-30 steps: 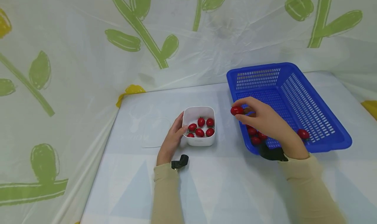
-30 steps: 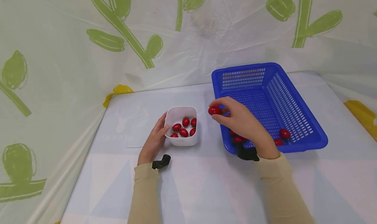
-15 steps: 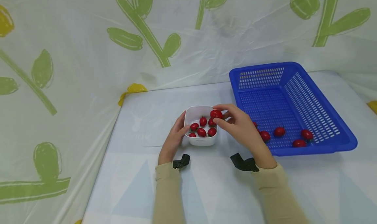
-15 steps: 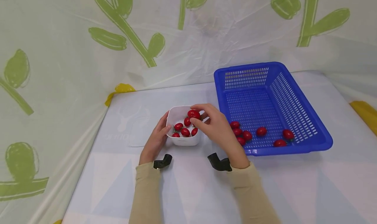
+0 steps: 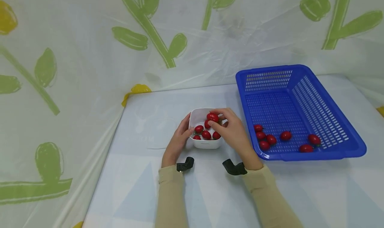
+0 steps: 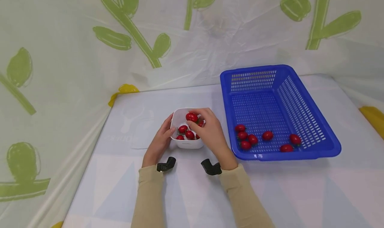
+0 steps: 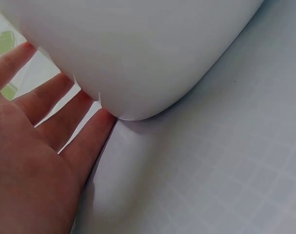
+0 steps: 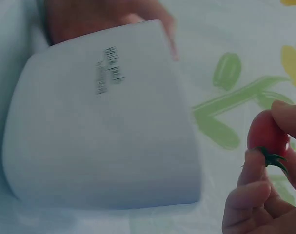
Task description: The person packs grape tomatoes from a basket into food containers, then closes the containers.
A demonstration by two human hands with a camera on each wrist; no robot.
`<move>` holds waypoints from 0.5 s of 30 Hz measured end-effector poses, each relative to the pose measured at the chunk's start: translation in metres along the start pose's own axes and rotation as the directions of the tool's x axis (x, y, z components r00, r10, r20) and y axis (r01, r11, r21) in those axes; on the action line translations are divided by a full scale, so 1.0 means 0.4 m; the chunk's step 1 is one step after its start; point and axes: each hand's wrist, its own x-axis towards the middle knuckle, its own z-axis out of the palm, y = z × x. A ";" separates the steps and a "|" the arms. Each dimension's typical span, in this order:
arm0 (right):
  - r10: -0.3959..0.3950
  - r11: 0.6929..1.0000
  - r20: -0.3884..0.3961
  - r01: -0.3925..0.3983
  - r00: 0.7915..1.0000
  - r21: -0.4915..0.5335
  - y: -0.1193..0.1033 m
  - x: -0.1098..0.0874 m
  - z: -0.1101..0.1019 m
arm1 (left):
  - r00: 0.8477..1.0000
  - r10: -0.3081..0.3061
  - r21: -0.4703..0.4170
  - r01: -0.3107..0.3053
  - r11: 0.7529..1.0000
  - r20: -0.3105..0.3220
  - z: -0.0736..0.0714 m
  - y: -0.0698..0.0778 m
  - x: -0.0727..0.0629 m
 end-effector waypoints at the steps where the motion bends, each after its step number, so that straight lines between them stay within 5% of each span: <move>1: 0.002 1.000 -0.005 -0.002 1.000 -0.011 0.004 0.001 0.006 | 1.000 0.000 -0.002 0.000 1.000 0.004 0.000 0.005 -0.002; 9: -0.023 0.992 -0.033 0.019 0.999 -0.121 0.022 0.003 0.039 | 1.000 0.001 0.026 -0.002 1.000 0.019 0.012 0.060 -0.033; 15: -0.087 0.972 -0.029 0.078 0.996 -0.223 0.033 0.003 0.049 | 1.000 0.007 0.031 -0.008 0.999 0.020 0.015 0.065 -0.034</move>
